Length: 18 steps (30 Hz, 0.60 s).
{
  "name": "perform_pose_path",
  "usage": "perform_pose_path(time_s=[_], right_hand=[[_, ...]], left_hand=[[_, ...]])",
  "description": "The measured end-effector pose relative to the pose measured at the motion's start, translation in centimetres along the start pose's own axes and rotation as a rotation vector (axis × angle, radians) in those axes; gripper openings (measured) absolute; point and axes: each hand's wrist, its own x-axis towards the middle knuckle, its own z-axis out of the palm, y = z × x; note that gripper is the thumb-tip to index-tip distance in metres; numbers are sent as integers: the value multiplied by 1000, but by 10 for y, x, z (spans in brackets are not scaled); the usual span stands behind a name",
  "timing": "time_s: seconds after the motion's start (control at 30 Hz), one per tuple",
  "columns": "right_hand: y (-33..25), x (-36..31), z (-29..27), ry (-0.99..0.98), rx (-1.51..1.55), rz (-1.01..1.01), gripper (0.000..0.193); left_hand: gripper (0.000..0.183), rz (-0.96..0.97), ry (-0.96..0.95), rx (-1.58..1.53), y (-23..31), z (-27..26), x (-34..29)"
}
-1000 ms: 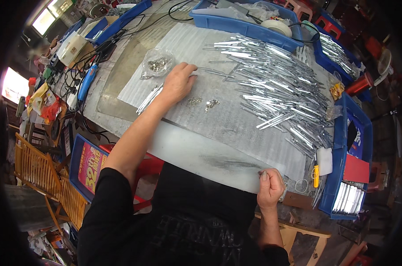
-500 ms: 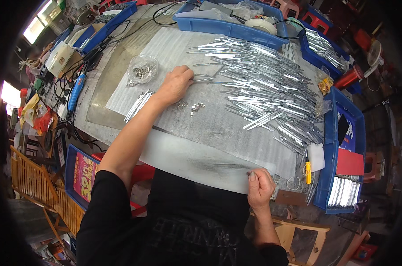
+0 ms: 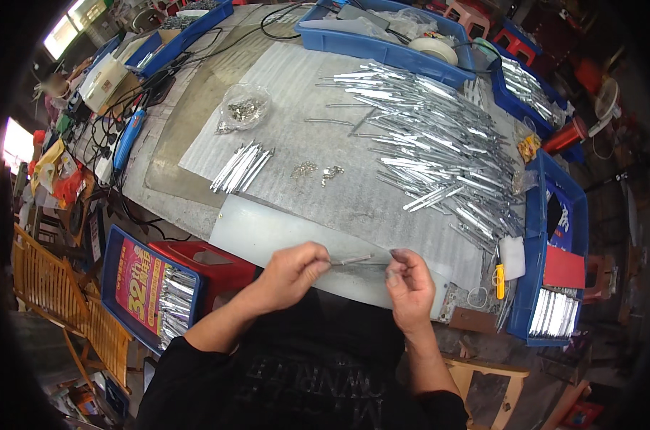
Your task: The person assembles metal components by attaching small metal fasteners onto pointed metal strips by hand and sliding the pieces across a work board.
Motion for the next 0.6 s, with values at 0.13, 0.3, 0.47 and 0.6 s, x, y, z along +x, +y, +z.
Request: perform_pose_path(time_s=[0.13,0.3,0.47,0.6], right_hand=[[-5,5,17,-98,120,92,16],[-4,15,39,-127,135,101,13],[-8,28,58,-273,-151,80,10],[-10,67,72,-311,-443,-150,10]], left_hand=[[8,5,4,-99,1,10,-7],[16,23,140,-207,0,11,-6],[15,81,312,-188,-10,7,-7],[13,103,432,-106,-24,-11,-11]])
